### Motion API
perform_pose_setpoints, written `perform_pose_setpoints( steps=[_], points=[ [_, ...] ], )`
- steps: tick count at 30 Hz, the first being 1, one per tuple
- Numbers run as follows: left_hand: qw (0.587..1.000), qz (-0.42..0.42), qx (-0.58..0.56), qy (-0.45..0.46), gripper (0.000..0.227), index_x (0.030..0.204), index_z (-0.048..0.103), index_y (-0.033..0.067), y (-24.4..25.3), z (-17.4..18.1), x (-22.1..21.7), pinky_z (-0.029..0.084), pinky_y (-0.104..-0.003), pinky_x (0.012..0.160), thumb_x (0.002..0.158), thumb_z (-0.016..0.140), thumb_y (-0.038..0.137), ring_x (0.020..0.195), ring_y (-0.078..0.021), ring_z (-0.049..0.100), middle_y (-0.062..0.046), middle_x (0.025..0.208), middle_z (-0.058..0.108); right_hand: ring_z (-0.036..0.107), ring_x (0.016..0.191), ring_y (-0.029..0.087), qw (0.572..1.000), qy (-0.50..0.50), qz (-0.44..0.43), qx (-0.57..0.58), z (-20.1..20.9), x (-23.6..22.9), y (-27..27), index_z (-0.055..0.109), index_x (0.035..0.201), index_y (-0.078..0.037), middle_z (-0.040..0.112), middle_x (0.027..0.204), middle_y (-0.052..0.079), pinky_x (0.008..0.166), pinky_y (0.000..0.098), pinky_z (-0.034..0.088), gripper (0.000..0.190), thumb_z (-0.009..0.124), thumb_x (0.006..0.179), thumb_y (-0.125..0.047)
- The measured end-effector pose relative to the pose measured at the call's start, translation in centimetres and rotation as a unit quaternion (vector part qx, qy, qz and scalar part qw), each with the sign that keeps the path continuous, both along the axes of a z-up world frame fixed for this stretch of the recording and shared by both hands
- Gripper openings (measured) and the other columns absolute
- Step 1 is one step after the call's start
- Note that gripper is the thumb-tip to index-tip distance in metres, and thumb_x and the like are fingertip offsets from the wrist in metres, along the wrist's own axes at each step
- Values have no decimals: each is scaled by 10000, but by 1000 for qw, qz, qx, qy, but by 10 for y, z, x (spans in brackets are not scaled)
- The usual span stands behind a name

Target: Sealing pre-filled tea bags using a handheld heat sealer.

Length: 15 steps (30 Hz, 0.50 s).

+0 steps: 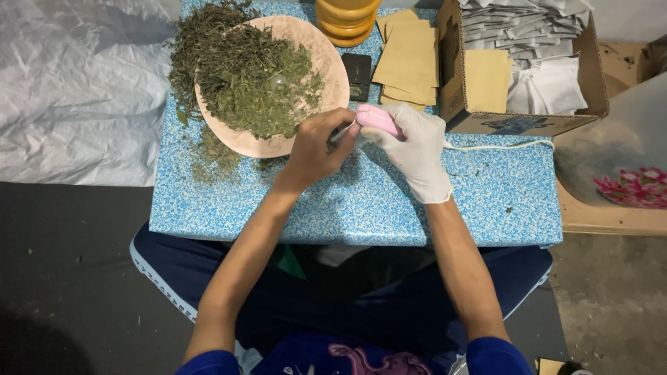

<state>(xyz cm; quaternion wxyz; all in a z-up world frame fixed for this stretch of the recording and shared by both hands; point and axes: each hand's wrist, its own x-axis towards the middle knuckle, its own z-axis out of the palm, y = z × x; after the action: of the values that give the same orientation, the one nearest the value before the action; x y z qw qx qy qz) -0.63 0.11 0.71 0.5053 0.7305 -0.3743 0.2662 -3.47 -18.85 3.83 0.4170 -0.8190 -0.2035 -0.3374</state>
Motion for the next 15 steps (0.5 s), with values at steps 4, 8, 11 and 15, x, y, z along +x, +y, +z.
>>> perform_pose_setpoints(
  steps=[4,8,11,15],
  points=[
    [1000,-13,-8,-27,100,1035,699,65,-1,21,-1,618,-400,759,1045,704,165,742,-326,750,-117,844,766,696,605,220,1000,-3,-3,-9,-6,2,-4,794,952,-163,676,651,9,596,271,505,395,950,845,-509],
    [999,-44,-8,-12,121,965,695,42,-2,9,4,570,-447,868,1055,693,122,988,-364,739,-116,1078,771,676,580,240,1000,-15,9,-7,-7,2,-6,791,948,-137,652,630,28,565,292,493,403,926,873,-509],
    [999,-46,-10,-28,145,937,694,34,-2,5,9,552,-462,894,1067,678,98,1042,-378,721,-120,1114,764,668,570,240,1000,-25,4,-11,-7,3,-5,790,945,-135,649,626,20,552,304,493,436,900,882,-553],
    [997,-32,-8,-64,150,925,660,31,1,7,9,524,-477,900,1062,691,82,1083,-389,693,-132,1140,751,662,562,263,999,-33,16,-4,-4,2,-3,788,952,-118,641,622,48,539,315,484,429,901,895,-529]
  ],
)
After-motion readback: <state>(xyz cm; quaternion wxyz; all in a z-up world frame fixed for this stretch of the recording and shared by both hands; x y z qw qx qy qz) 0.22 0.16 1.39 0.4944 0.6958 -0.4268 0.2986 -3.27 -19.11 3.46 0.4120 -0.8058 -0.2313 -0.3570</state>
